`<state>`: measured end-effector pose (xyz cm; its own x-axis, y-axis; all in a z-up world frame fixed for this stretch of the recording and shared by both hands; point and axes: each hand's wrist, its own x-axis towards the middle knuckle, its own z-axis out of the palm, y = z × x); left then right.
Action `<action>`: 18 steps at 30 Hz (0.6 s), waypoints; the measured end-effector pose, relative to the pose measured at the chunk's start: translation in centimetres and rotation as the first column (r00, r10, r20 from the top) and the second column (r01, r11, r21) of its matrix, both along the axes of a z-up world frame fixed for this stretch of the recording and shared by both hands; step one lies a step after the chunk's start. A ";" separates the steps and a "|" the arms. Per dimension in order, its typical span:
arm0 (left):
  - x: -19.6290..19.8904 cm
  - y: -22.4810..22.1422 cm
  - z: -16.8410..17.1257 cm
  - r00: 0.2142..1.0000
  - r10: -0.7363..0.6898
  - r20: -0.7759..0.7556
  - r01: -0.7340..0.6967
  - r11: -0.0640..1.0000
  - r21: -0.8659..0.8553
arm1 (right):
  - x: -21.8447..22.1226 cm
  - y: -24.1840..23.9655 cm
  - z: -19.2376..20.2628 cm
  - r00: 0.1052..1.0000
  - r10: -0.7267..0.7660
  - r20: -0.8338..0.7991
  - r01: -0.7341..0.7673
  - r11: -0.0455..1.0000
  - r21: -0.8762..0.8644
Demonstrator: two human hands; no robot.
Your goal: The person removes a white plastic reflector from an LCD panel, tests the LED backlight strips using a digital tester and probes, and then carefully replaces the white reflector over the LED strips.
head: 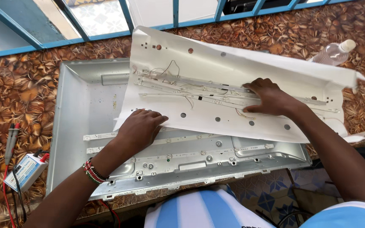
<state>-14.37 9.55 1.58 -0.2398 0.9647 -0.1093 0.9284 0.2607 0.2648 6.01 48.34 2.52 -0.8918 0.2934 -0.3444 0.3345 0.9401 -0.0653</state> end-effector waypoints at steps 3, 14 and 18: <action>1.0 0.5 -1.5 1.000 -0.006 -0.028 0.004 0.999 -0.052 | 0.1 -1.3 0.8 0.999 -0.032 0.032 0.035 0.995 -0.097; 4.3 4.0 -1.9 0.977 -0.012 -0.212 0.033 0.995 0.098 | 0.9 -5.1 3.3 0.983 0.042 0.181 0.005 0.969 -0.248; 3.0 6.2 -0.3 1.000 -0.022 0.018 0.023 0.997 -0.071 | 1.8 -6.1 3.7 0.989 0.082 0.121 -0.042 0.952 -0.304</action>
